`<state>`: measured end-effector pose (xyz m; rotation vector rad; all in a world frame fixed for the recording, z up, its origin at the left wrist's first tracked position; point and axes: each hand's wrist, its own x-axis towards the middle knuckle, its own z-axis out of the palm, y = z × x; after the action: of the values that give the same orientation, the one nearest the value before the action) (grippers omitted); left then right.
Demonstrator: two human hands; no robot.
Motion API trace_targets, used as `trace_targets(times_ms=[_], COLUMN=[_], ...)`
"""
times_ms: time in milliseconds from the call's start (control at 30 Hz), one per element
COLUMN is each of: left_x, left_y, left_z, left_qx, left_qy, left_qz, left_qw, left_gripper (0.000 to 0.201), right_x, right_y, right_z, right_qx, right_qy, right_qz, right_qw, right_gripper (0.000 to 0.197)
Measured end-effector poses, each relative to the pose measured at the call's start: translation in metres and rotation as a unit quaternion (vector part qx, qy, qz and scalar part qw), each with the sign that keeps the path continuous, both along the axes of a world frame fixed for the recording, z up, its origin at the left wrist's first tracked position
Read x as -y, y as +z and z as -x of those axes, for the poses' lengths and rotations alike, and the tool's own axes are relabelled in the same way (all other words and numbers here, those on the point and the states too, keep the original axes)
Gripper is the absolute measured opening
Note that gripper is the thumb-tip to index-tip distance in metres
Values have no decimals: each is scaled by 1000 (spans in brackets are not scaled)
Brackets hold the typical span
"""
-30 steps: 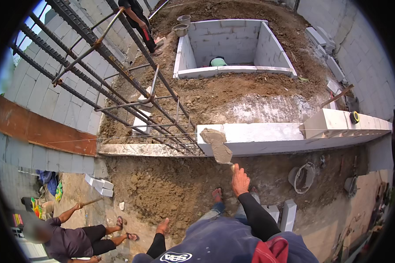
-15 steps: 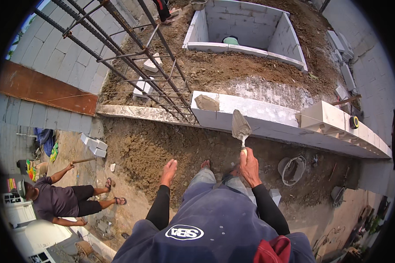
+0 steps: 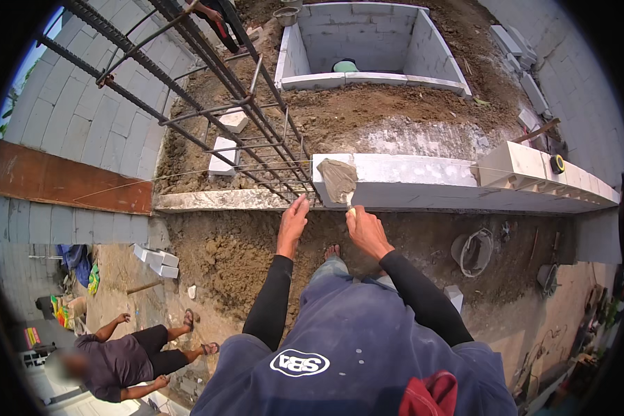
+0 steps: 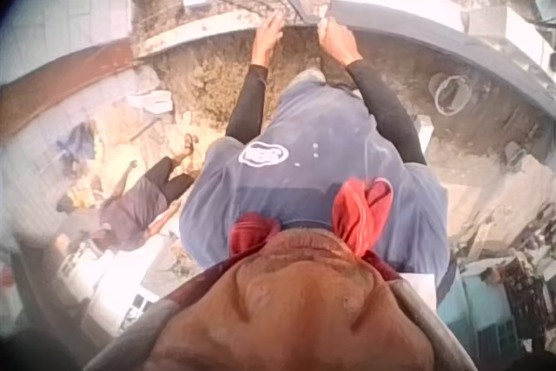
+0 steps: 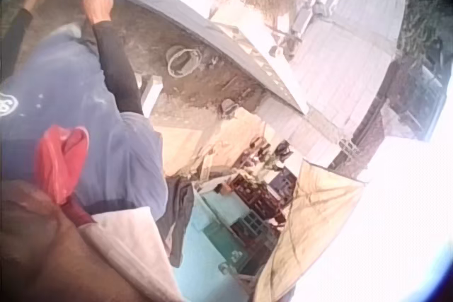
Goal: The person places a rectangular white block onto a row of existing blocks, taps it into place with a hammer, and then applies mortar to the seam using a trowel.
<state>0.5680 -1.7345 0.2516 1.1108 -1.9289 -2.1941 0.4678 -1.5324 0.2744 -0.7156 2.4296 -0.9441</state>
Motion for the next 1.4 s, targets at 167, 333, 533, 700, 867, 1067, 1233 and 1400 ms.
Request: trace_targets(times_ms=[167,333,533,700,867,1067,1233,1400], left_x=[32,64,106,115,118,107,110,115], left_y=[-44,-112,-159,-145,-137,-154,-164,-161], left_z=[-36,-91,-146,-161,-173,-199,-236,-234], left_qx=[91,182,229,245,259,278,305,331], left_qy=[-14,-18,4,-8,16,43,45,43], left_qz=[-35,-77,-95,-56,-62,-54,-117,-77], left_qw=[995,980,969,968,964,958,944,939], left_gripper=[73,74,79,68,67,60,70,66], right_x=[10,-31,-65,-18,21,24,0,50], right_y=[-8,-3,-16,-7,5,-17,22,29], right_z=[2,15,22,20,21,18,-24,-33], right_qx=[-103,-81,80,246,254,18,46,-29], right_qy=[-42,-119,-192,-163,-98,-23,-54,-93], right_qz=[-75,-128,38,113,87,1,-87,-16], right_qw=[991,981,977,949,958,1000,994,995], right_gripper=[31,34,40,42,41,43,36,30])
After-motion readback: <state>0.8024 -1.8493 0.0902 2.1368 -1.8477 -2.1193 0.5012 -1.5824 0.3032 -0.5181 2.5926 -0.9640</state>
